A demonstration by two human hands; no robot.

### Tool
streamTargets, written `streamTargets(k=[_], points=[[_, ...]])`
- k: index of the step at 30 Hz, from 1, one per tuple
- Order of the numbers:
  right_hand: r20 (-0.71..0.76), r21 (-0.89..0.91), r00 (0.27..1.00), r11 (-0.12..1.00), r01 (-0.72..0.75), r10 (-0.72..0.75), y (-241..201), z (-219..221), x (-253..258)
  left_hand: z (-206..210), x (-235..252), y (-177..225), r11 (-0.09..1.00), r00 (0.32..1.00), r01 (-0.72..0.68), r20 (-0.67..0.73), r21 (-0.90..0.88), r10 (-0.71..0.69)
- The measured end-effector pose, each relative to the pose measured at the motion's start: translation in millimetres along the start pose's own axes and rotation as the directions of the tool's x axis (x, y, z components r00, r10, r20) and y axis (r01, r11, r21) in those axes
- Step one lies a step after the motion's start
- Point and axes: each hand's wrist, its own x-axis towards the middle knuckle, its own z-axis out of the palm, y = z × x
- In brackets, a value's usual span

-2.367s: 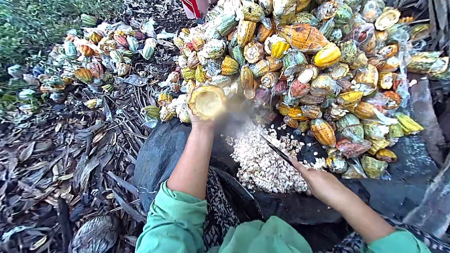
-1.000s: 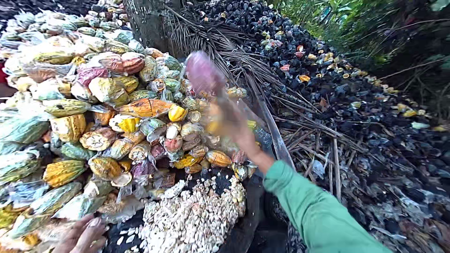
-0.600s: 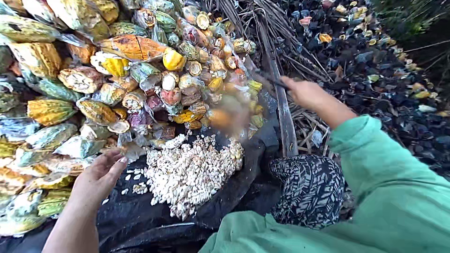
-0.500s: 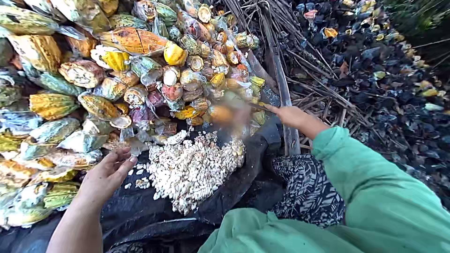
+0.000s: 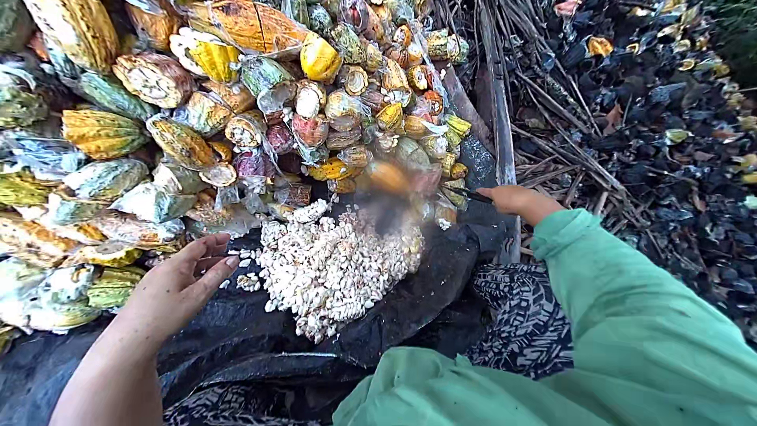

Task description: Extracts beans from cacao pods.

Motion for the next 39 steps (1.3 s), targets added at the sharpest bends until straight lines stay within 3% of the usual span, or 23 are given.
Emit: streamTargets(k=[6, 11, 17, 20, 23, 27, 32, 34, 35, 37, 39], points=[[-0.104, 0.215, 0.941, 0.931, -0.295, 0.322, 25, 30, 67, 0, -5, -18, 1.0, 1.0, 0.017, -0.005, -0.005, -0.017], [-0.303, 0.489, 0.803, 0.807, -0.332, 0.514, 28, 40, 69, 0, -5, -32, 0.998, 0.998, 0.055, 0.005, -0.004, -0.055], [-0.044, 0.572, 0.813, 0.682, -0.455, 0.58, 10, 68, 69, 3, -4, -16, 0.999, 0.999, 0.045, 0.016, -0.004, -0.045], [0.004, 0.608, 0.759, 0.601, -0.519, 0.652, 0, 82, 67, 4, -6, -21, 1.0, 1.0, 0.017, 0.014, -0.016, -0.017], [0.007, 0.732, 0.768, 0.521, -0.44, 0.64, -3, 95, 73, 5, -9, -23, 1.0, 1.0, 0.014, 0.011, -0.019, -0.014], [-0.095, 0.797, 0.9, 0.574, -0.187, 0.425, -63, 81, 67, 9, -10, -15, 0.999, 0.999, -0.039, 0.027, -0.015, 0.039], [-0.337, 0.935, 0.88, 0.232, 0.269, 0.334, -151, 41, 18, 19, -4, -9, 0.998, 0.994, -0.047, 0.099, -0.051, 0.052], [-0.401, 0.904, 0.879, 0.271, 0.332, 0.26, -147, 41, -10, 26, 3, -20, 0.999, 0.984, -0.017, 0.177, -0.032, 0.022], [-0.424, 0.869, 0.885, 0.362, 0.337, 0.195, -133, 41, -22, 29, 9, -25, 1.0, 0.977, 0.008, 0.211, -0.02, -0.004], [-0.39, 0.697, 0.921, 0.66, 0.28, 0.022, -96, 33, -33, 34, 21, -27, 0.998, 0.97, 0.065, 0.234, 0.016, -0.067], [-0.215, 0.428, 0.974, 0.889, 0.164, -0.076, -49, 33, -29, 41, 28, -22, 0.992, 0.964, 0.11, 0.237, 0.063, -0.121]])
